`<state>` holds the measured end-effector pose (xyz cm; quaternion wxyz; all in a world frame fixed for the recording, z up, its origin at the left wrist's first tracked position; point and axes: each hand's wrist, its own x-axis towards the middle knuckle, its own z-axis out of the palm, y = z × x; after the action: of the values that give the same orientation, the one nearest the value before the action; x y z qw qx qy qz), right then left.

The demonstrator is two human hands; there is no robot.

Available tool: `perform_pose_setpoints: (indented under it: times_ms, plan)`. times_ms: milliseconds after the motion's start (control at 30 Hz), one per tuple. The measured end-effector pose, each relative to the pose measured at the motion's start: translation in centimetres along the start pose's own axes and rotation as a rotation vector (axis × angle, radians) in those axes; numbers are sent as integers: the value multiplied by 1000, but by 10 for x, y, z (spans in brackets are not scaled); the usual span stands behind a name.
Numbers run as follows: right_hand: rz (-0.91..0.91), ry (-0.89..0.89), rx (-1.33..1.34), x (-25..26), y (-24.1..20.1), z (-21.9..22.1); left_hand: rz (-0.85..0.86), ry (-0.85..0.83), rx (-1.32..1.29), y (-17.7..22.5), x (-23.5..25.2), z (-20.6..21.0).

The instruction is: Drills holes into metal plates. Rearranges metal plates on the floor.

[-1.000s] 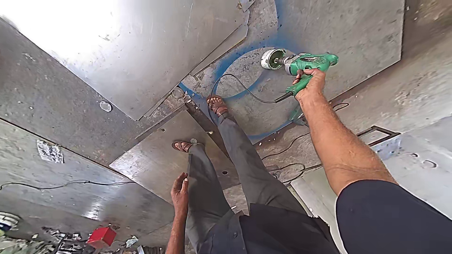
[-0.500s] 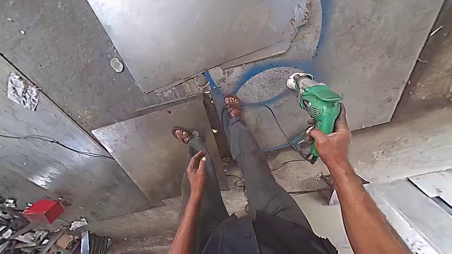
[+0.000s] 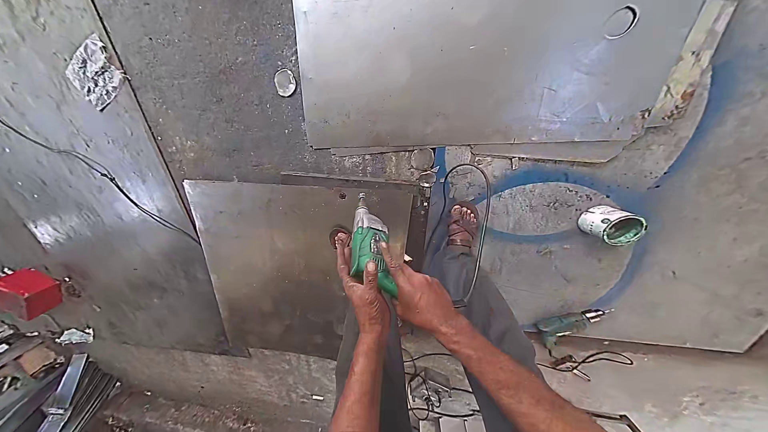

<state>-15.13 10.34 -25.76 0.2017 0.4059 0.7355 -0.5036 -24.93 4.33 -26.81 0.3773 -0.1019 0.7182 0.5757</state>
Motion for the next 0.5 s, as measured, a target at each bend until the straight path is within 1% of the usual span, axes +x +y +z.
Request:
perform_pose_setpoints:
  times_ms: [67, 100, 133, 233, 500]
  plan:
    - [-77, 5, -5, 22, -11, 30, -22, 214, 26, -3, 25, -11]
    - [-96, 0, -7, 32, -16, 42, -26, 284, 40, -7, 35, -19]
    - [-107, -21, -6, 40, -20, 50, -23, 316, 45, -11, 43, -29]
    - [-103, -99, -1, 57, -27, 64, -12, 327, 41, -22, 60, -51]
    - [-88, -106, -3, 69, -29, 71, -50, 326, -28, -28, 74, -58]
